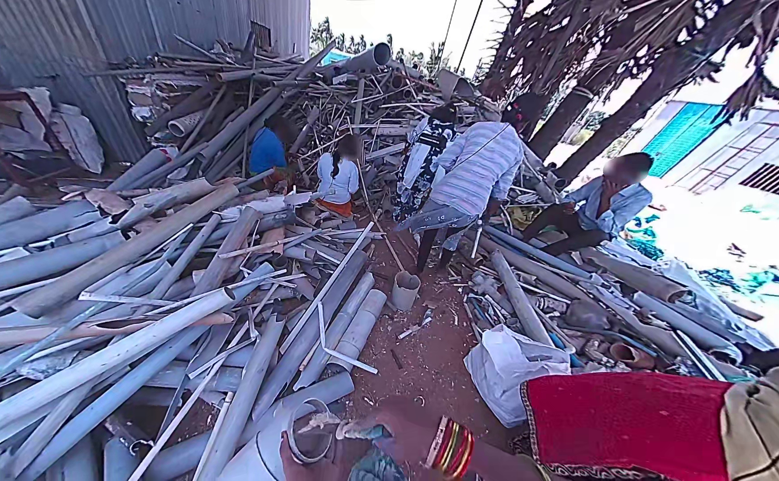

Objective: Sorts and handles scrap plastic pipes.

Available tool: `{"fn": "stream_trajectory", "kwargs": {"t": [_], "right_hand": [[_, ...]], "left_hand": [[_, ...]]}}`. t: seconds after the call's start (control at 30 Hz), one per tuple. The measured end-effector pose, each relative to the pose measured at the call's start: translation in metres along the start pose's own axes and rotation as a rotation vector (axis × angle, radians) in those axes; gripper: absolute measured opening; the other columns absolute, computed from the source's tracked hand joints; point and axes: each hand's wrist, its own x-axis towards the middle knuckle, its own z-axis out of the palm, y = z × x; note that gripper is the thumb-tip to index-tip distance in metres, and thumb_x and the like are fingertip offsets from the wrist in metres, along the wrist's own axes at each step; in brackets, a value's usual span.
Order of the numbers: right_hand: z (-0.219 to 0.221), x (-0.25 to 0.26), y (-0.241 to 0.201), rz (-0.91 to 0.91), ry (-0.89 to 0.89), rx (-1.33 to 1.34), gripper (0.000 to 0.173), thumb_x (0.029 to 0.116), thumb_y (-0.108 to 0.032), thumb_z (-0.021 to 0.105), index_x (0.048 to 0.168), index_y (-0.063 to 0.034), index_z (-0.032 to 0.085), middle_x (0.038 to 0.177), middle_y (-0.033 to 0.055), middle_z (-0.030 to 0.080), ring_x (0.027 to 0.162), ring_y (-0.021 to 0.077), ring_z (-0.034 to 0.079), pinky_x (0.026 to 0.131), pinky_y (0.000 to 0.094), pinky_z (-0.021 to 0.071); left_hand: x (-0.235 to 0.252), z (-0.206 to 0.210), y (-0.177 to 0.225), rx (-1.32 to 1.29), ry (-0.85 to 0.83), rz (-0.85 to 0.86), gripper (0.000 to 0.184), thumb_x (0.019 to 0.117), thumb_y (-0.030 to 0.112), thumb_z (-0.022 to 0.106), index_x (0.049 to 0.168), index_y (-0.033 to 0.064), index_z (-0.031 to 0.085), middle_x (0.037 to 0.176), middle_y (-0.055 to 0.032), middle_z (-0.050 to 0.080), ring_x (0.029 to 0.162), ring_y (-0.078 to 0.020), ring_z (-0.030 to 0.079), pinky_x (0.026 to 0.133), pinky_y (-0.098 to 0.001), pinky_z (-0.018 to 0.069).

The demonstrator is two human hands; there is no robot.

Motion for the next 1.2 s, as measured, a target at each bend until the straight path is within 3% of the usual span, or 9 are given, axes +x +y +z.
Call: {"fn": "stream_trajectory", "kwargs": {"t": [0.03,0.13,0.27,0.4,0.63,0.8,0.93,1.1,1.2], "right_hand": [[0.001,0.001,0.004,-0.007,0.001,0.0,0.037,0.1012,-0.003,0.055,0.137,0.0013,0.063,0.124,0.0299,0.067,0.12,0.0453,0.062,0.105,0.0599,0.0424],[0.01,0.006,0.016,0.026,-0.131,-0.105,0.036,0.1014,-0.003,0.056,0.136,0.002,0.063,0.127,0.0306,0.064,0.121,0.0474,0.06,0.104,0.0632,0.0431],[0.005,0.003,0.008,0.222,-0.088,-0.256,0.04,0.0992,0.002,0.054,0.138,-0.002,0.061,0.129,0.0304,0.062,0.121,0.0487,0.059,0.099,0.0638,0.0465],[0.017,0.007,0.006,0.098,-0.171,-0.192,0.04,0.0993,0.0,0.056,0.139,-0.0008,0.061,0.132,0.0298,0.062,0.125,0.0477,0.058,0.103,0.0651,0.0447],[0.016,0.005,0.014,0.068,-0.115,-0.08,0.036,0.1003,-0.003,0.057,0.135,0.0021,0.063,0.126,0.0311,0.065,0.121,0.0482,0.061,0.102,0.0649,0.0442],[0.011,0.004,-0.004,0.251,-0.125,-0.246,0.035,0.1009,0.0,0.054,0.135,0.0029,0.061,0.132,0.0313,0.06,0.124,0.0493,0.058,0.099,0.0649,0.0452],[0.023,0.011,0.009,0.075,-0.154,-0.117,0.036,0.101,-0.004,0.057,0.137,0.0008,0.062,0.129,0.0295,0.064,0.122,0.0472,0.06,0.103,0.0647,0.0444],[0.004,0.005,-0.001,0.016,0.017,0.046,0.035,0.1017,-0.005,0.057,0.135,0.0038,0.063,0.128,0.0308,0.065,0.124,0.0455,0.059,0.108,0.0586,0.0409],[0.024,0.013,0.0,0.06,-0.089,-0.105,0.031,0.1016,-0.005,0.057,0.13,0.0065,0.065,0.124,0.0319,0.065,0.121,0.0487,0.06,0.102,0.0645,0.0439]], "left_hand": [[0.0,-0.001,0.0,-0.012,-0.014,-0.013,0.072,0.0992,0.071,0.018,0.141,0.0166,0.041,0.129,-0.0126,0.056,0.114,-0.0247,0.058,0.091,-0.0435,0.05],[0.0,-0.001,-0.001,0.011,-0.064,-0.008,0.072,0.0964,0.073,0.012,0.127,0.0169,0.046,0.106,-0.008,0.064,0.094,-0.0207,0.065,0.075,-0.0414,0.0555],[-0.001,-0.001,-0.004,-0.016,-0.015,-0.015,0.07,0.099,0.07,0.017,0.137,0.0175,0.041,0.121,-0.0106,0.057,0.107,-0.0226,0.06,0.085,-0.0405,0.0531],[-0.005,0.002,-0.004,-0.017,-0.059,-0.013,0.068,0.0975,0.071,0.014,0.122,0.0185,0.049,0.102,-0.0064,0.065,0.09,-0.0198,0.066,0.071,-0.0411,0.0559],[-0.005,-0.003,-0.004,-0.024,-0.12,-0.026,0.069,0.0971,0.072,0.013,0.12,0.0199,0.051,0.1,-0.0052,0.068,0.09,-0.0208,0.069,0.068,-0.044,0.0581],[-0.006,-0.003,-0.006,-0.001,-0.022,-0.048,0.071,0.0987,0.07,0.016,0.137,0.0165,0.042,0.122,-0.0122,0.058,0.107,-0.0245,0.06,0.082,-0.0444,0.0531],[-0.004,-0.002,-0.008,0.023,-0.038,0.031,0.064,0.1002,0.067,0.013,0.118,0.0172,0.049,0.097,-0.0049,0.063,0.086,-0.018,0.065,0.069,-0.0412,0.0552],[0.004,-0.006,-0.007,0.035,0.036,-0.009,0.072,0.0993,0.07,0.017,0.142,0.0162,0.038,0.132,-0.014,0.053,0.114,-0.0269,0.055,0.091,-0.046,0.0492],[-0.008,-0.001,-0.007,0.058,-0.081,0.016,0.071,0.0981,0.07,0.009,0.13,0.018,0.045,0.113,-0.0065,0.061,0.102,-0.0204,0.063,0.079,-0.0464,0.0544]]}}
